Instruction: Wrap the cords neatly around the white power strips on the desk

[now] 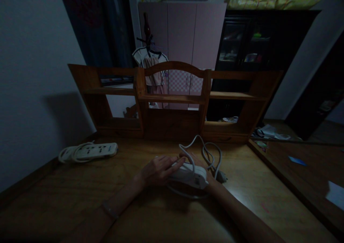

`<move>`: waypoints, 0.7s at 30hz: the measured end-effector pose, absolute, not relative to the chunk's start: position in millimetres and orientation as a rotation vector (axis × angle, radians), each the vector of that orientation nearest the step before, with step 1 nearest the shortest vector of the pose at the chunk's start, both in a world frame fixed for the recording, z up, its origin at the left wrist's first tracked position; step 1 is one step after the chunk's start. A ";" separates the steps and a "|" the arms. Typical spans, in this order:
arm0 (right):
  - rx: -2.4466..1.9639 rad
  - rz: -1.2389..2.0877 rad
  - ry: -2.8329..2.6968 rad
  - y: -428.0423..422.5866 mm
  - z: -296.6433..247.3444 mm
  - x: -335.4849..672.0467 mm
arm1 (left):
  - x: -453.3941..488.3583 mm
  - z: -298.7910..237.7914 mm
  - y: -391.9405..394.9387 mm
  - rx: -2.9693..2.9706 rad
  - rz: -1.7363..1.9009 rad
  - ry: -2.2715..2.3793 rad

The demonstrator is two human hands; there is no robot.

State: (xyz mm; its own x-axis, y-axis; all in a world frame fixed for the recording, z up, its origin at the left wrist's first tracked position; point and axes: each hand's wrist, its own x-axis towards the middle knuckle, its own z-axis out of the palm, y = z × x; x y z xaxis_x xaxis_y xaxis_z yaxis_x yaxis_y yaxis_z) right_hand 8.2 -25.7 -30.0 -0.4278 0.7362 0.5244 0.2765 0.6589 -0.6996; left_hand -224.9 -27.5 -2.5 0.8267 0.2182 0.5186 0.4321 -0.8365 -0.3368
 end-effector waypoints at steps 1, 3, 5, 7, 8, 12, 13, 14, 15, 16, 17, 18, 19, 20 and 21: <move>-0.789 0.661 -1.996 -27.5 -29.0 8.4 | -225.5 -3.5 -26.5 -2.561 -0.658 -0.487; -0.793 0.654 -1.997 -30.4 -26.5 9.3 | -226.6 -4.7 -25.1 -2.560 -0.665 -0.493; -0.791 0.631 -2.006 -31.4 -24.3 10.0 | -226.9 -4.8 -24.7 -2.547 -0.683 -0.494; -0.787 0.611 -2.017 -31.0 -22.4 9.9 | -226.7 -4.3 -24.9 -2.538 -0.695 -0.485; -0.783 0.602 -2.019 -30.7 -21.4 9.6 | -226.4 -4.1 -25.0 -2.536 -0.698 -0.481; -0.781 0.576 -2.043 -31.8 -16.4 8.0 | -226.1 -4.3 -25.1 -2.557 -0.697 -0.513; -0.779 0.564 -2.052 -32.6 -15.5 7.9 | -226.3 -4.6 -24.9 -2.565 -0.694 -0.523; -0.777 0.555 -2.059 -33.2 -15.1 8.0 | -226.5 -5.0 -24.5 -2.573 -0.690 -0.533; -0.774 0.550 -2.060 -33.8 -15.3 8.3 | -226.8 -5.3 -24.2 -2.578 -0.690 -0.540; -0.773 0.552 -2.057 -34.1 -16.0 8.7 | -227.1 -5.5 -23.9 -2.580 -0.692 -0.547; -0.775 0.562 -2.054 -34.3 -17.0 9.2 | -227.3 -5.6 -23.7 -2.582 -0.692 -0.555; -0.777 0.577 -2.049 -34.3 -18.2 9.7 | -227.4 -5.6 -23.6 -2.587 -0.686 -0.560; -0.777 0.593 -2.044 -34.3 -19.3 10.1 | -227.5 -5.4 -23.6 -2.591 -0.683 -0.563; -0.780 0.606 -2.040 -34.3 -20.0 10.4 | -227.4 -5.2 -23.7 -2.594 -0.680 -0.563; -0.784 0.612 -2.040 -34.4 -20.3 10.7 | -227.4 -5.0 -23.7 -2.597 -0.678 -0.563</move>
State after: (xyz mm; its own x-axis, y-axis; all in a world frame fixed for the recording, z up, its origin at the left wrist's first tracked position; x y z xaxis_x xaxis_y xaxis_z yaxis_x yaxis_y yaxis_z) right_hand 10.7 -34.4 -20.3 -0.4470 0.7165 0.5356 0.3036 0.6847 -0.6626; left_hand -227.4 -23.7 -5.0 0.8015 0.2777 0.5296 0.4698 -0.8403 -0.2704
